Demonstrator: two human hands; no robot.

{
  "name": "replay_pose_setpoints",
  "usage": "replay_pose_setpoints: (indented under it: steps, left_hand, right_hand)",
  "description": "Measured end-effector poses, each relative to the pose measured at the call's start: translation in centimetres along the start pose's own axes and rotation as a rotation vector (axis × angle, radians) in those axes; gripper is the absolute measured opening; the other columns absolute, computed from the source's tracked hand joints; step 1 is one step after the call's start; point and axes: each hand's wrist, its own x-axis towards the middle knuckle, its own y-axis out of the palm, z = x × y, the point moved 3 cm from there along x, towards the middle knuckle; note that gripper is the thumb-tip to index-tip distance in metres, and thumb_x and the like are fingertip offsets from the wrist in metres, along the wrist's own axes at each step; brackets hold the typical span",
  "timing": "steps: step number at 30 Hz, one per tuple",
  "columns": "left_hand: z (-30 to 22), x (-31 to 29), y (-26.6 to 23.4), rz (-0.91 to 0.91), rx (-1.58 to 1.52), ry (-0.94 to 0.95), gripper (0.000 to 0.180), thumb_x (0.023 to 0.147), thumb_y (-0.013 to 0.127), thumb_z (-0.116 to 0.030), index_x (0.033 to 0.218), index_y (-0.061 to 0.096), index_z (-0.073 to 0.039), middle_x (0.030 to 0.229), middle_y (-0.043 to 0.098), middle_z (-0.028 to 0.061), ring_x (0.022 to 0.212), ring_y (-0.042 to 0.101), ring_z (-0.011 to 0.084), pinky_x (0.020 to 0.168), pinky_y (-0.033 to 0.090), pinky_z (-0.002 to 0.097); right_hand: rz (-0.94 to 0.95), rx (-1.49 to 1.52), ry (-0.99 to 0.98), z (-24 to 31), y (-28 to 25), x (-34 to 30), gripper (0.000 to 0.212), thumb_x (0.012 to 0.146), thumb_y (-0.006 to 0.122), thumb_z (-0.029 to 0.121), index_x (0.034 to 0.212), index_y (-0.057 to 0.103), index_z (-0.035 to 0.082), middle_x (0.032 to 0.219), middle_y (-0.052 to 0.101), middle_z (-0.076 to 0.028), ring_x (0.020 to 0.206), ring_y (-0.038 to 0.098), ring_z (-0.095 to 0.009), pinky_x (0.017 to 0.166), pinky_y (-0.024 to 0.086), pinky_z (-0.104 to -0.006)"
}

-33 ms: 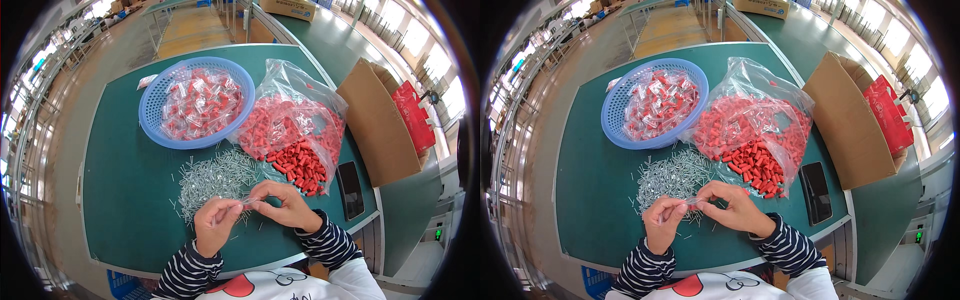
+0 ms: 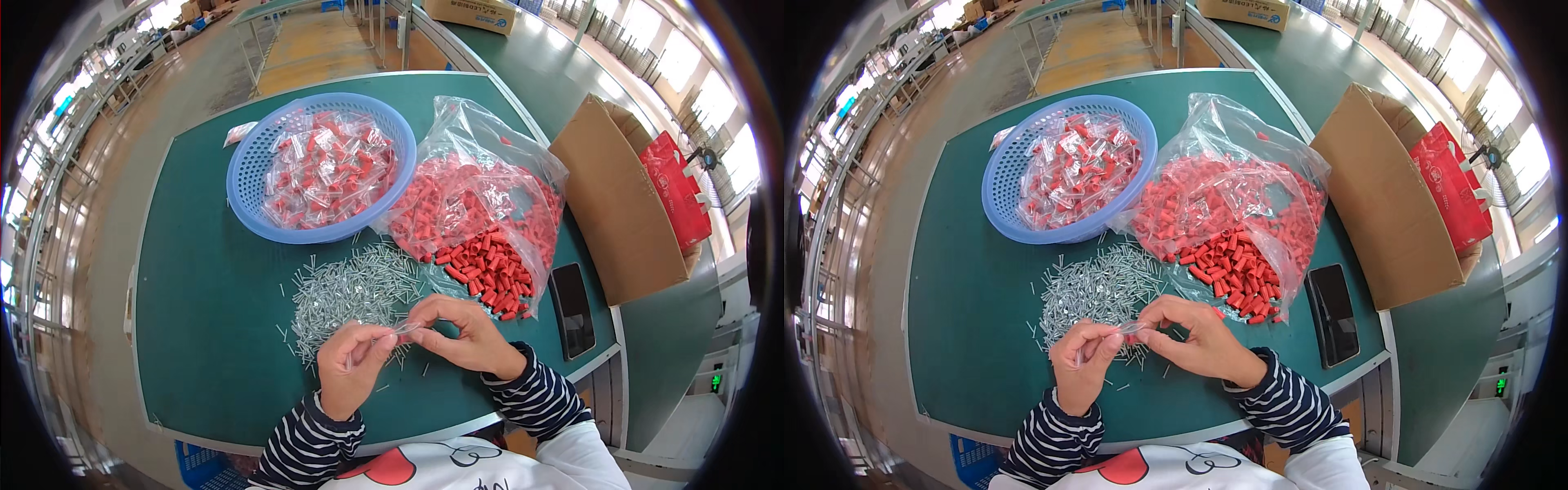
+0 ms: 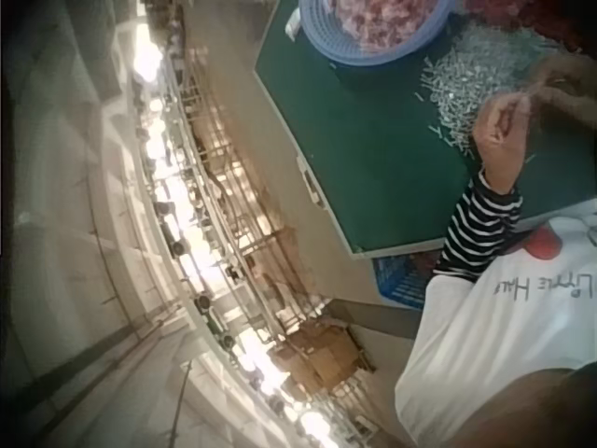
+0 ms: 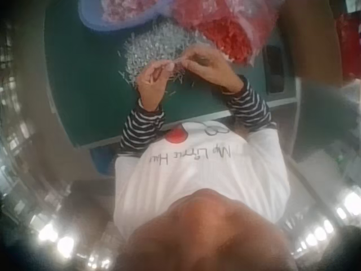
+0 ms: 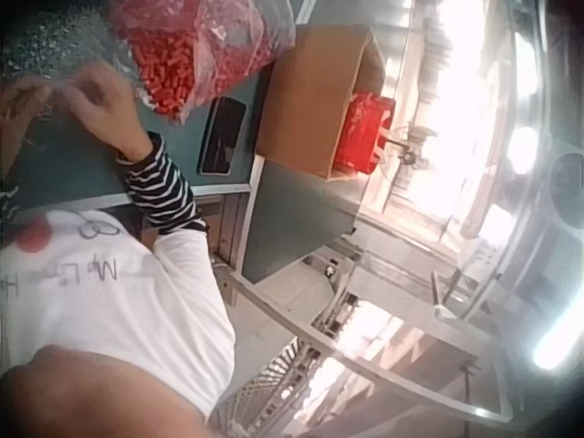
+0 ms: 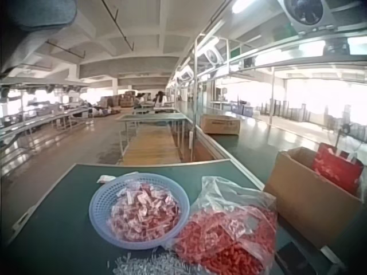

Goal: The person packs small plastic bags by opening each bag, placing red plastic caps and metal screws inside, and pressing the bag closed by hand.

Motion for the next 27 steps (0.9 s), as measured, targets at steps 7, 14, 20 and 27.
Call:
replay_pose_setpoints:
  steps: [7, 14, 20, 27]
  left_hand:
    - [-0.3, 0.0, 0.1, -0.022, 0.030, -0.024, 0.009, 0.085, 0.075, -0.005, 0.092, 0.070, -0.002, 0.070, 0.046, -0.0039, 0.061, 0.035, 0.0042, 0.054, 0.027, 0.0212]
    - [-0.3, -0.1, -0.2, -0.006, 0.092, 0.024, 0.009, 0.084, 0.075, -0.004, 0.091, 0.071, -0.001, 0.068, 0.043, -0.0045, 0.060, 0.035, 0.0045, 0.053, 0.028, 0.0217]
    - [0.6, -0.2, 0.3, -0.001, -0.108, -0.072, 0.005, 0.088, 0.071, -0.002, 0.092, 0.070, 0.001, 0.075, 0.052, -0.0023, 0.064, 0.045, 0.0026, 0.055, 0.033, 0.0184]
    - [1.0, -0.4, 0.7, 0.068, -0.085, -0.030, 0.012, 0.092, 0.067, -0.003, 0.102, 0.067, 0.003, 0.082, 0.058, -0.0003, 0.069, 0.052, 0.0021, 0.059, 0.040, 0.0172]
  right_hand:
    - [-0.022, -0.001, -0.008, 0.1, 0.1, 0.0, 0.008, 0.090, 0.068, 0.008, 0.094, 0.068, 0.001, 0.088, 0.067, -0.006, 0.080, 0.061, -0.015, 0.072, 0.048, -0.0281]
    - [-0.015, -0.049, -0.073, 0.5, 0.1, 0.2, 0.007, 0.088, 0.069, 0.006, 0.090, 0.069, 0.000, 0.087, 0.067, -0.008, 0.081, 0.062, -0.019, 0.072, 0.048, -0.0301]
    - [-0.010, -0.134, -0.106, 0.6, 0.1, 0.6, 0.006, 0.086, 0.069, 0.005, 0.089, 0.068, 0.000, 0.088, 0.067, -0.008, 0.080, 0.062, -0.019, 0.071, 0.049, -0.0308]
    - [0.114, -0.037, 0.102, -0.3, 0.2, 1.1, 0.008, 0.090, 0.066, 0.006, 0.092, 0.070, 0.000, 0.088, 0.068, -0.005, 0.082, 0.063, -0.012, 0.070, 0.050, -0.0264]
